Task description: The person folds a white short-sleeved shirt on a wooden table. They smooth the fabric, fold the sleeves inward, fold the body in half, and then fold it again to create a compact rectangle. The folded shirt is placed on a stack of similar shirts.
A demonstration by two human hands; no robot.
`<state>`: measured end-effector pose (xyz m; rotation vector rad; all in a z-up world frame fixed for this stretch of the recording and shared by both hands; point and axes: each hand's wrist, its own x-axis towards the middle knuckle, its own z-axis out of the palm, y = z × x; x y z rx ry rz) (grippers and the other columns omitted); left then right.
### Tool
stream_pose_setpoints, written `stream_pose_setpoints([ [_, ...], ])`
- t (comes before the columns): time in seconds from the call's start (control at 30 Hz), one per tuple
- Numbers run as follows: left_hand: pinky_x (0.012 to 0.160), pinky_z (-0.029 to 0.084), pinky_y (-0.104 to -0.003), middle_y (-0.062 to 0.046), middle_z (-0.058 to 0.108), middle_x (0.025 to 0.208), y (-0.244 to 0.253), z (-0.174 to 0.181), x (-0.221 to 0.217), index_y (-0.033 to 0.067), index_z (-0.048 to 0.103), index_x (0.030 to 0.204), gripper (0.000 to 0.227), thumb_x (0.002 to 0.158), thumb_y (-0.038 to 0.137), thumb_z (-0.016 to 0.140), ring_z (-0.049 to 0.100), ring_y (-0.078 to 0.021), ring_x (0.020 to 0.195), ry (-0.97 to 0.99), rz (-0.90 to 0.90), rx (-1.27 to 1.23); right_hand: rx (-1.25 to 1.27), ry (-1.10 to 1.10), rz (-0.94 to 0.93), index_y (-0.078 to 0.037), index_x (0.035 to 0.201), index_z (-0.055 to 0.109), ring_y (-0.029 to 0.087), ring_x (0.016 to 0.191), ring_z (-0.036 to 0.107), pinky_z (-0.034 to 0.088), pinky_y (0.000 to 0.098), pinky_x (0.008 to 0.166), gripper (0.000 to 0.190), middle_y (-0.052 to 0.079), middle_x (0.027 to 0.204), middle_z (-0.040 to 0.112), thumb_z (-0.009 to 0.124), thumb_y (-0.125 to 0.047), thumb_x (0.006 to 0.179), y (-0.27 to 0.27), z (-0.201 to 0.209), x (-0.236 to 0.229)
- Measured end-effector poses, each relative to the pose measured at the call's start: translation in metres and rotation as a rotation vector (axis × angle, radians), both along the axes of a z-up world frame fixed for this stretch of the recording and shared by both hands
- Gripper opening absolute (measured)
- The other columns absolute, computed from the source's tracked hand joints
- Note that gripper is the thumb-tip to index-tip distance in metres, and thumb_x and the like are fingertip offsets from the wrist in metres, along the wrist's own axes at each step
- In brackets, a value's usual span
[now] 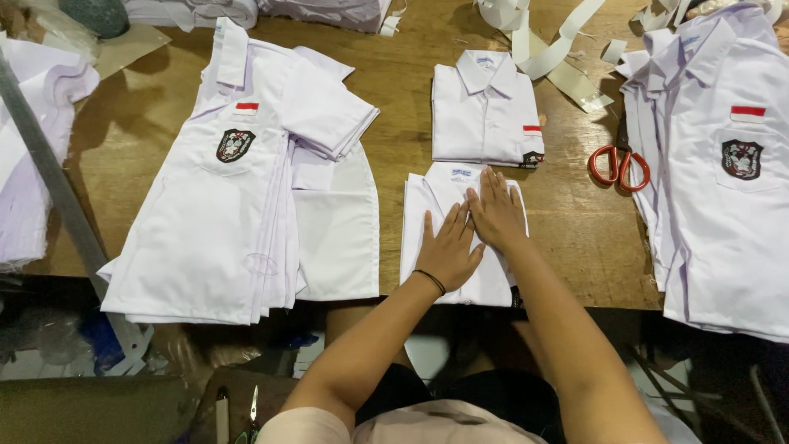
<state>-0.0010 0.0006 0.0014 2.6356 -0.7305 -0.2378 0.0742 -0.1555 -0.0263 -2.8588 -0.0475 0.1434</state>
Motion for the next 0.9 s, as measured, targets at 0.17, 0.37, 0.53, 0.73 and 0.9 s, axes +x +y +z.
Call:
stream_pose_setpoints([
  [0.17,0.122,-0.009,-0.066,-0.014,0.014,0.171,0.0,-0.003,0.001,0.0063,0.016,0.162,0.065,0.106,0.036,0.023,0.009,-0.0257,0.159,-0.007,0.037,-0.037,0.142,-0.041,0.021,0.0,0.163,0.019,0.036,0.158,0.01,0.007,0.0549,0.127,0.07,0.018,0.171,0.015,0.014,-0.047,0.111,0.0,0.008,-0.019],
  [0.37,0.122,-0.005,-0.067,-0.017,0.015,0.17,0.01,-0.008,-0.002,0.0039,0.018,0.162,0.062,0.104,0.025,0.027,0.009,-0.0309,0.158,-0.006,0.108,-0.155,0.095,0.015,0.024,-0.006,0.164,0.018,0.036,0.159,0.003,0.003,0.0588,0.125,0.07,0.016,0.172,0.011,0.014,-0.05,0.11,0.029,0.028,-0.096],
  [0.53,0.121,-0.003,-0.068,-0.019,0.016,0.17,0.018,-0.026,-0.028,0.0021,0.02,0.161,0.06,0.105,0.023,0.026,0.008,-0.0353,0.158,-0.053,0.088,-0.084,-0.015,0.063,0.052,-0.01,0.165,0.017,0.034,0.159,0.006,0.006,0.0606,0.125,0.068,0.012,0.173,0.01,0.016,-0.049,0.11,0.029,0.018,-0.115],
  [0.73,0.124,0.0,-0.064,-0.013,0.016,0.171,0.024,-0.035,-0.027,0.0068,0.022,0.162,0.064,0.105,0.034,0.028,0.011,-0.0343,0.158,-0.114,0.108,-0.048,-0.038,0.083,0.073,-0.014,0.166,0.014,0.03,0.159,0.007,0.005,0.0586,0.125,0.069,0.009,0.173,0.009,0.014,-0.054,0.109,0.022,0.018,-0.116],
  [0.9,0.119,-0.01,-0.068,-0.007,0.01,0.172,0.045,-0.022,-0.031,0.013,0.015,0.164,0.072,0.106,0.056,0.019,0.006,-0.0311,0.158,-0.022,0.125,0.005,-0.065,0.093,0.071,-0.014,0.166,0.014,0.03,0.159,0.007,0.003,0.0551,0.127,0.075,0.008,0.173,0.011,0.013,-0.061,0.107,-0.001,0.013,-0.126],
])
